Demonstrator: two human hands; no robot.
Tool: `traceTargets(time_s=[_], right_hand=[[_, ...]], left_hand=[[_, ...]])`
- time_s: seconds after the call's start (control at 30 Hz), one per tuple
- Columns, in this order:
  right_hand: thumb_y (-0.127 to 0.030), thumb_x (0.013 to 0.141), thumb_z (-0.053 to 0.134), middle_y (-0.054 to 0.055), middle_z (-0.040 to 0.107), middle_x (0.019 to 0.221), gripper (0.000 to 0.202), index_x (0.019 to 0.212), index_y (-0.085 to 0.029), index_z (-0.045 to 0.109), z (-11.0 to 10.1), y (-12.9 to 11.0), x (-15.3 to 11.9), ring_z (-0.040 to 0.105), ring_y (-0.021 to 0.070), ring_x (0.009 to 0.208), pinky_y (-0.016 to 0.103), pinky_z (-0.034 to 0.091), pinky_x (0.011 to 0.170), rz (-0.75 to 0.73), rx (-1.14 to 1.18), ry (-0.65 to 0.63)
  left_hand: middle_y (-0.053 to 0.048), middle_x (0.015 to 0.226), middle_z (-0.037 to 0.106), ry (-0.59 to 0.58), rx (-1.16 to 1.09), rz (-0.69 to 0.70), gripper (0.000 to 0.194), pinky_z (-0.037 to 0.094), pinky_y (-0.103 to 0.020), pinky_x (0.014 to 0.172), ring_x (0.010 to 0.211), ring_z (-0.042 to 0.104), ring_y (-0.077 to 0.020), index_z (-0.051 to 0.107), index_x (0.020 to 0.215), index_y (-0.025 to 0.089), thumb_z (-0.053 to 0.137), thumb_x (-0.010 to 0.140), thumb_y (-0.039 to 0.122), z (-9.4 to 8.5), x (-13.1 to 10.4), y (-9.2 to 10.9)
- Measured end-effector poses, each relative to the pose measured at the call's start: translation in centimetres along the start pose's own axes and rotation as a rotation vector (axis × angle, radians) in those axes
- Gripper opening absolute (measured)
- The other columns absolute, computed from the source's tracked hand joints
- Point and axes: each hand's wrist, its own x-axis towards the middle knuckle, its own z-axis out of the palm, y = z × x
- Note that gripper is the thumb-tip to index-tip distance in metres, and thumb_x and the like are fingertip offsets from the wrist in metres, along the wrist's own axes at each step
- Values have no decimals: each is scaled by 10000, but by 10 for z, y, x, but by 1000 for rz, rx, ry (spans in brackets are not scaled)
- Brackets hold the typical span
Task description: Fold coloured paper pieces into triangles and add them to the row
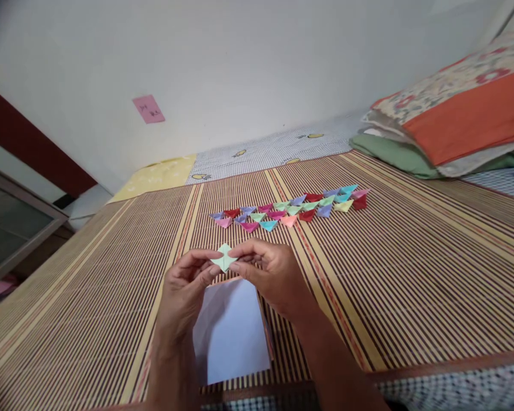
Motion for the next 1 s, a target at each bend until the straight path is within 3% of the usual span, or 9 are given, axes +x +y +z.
traceTargets(time_s=[0.43, 0.7, 0.87, 1.0], right_hand=[[-227, 857, 746, 33, 737, 885, 16, 860, -214, 755, 6, -4, 0, 699, 184, 850, 327, 566, 774, -121, -79, 29], [-172, 859, 718, 17, 675, 890, 70, 797, -205, 718, 7, 4, 5, 653, 168, 886, 304, 516, 799, -176, -21, 11], [-187, 847, 727, 18, 666, 943, 55, 797, -205, 713, 11, 11, 6, 648, 169, 920, 302, 509, 820, -150, 18, 47], [-245, 850, 730, -12, 639, 754, 74, 792, -202, 718, 14, 13, 6, 589, 132, 707, 260, 462, 647, -37, -11, 114]], left_hand=[[5, 714, 677, 84, 111, 75, 40, 483, -189, 607, 659, 585, -104, 761, 840, 222, 787, 809, 226, 6, 0, 1], [4, 701, 687, 162, 158, 90, 55, 491, -194, 604, 652, 594, -106, 752, 779, 194, 783, 802, 233, 13, 1, -1], [-9, 727, 715, 201, 180, 96, 69, 511, -215, 629, 682, 625, -122, 757, 788, 188, 791, 798, 247, 13, 1, -3], [-10, 732, 719, 232, 210, 110, 70, 511, -228, 637, 679, 628, -126, 761, 802, 185, 798, 791, 243, 15, 2, -5]])
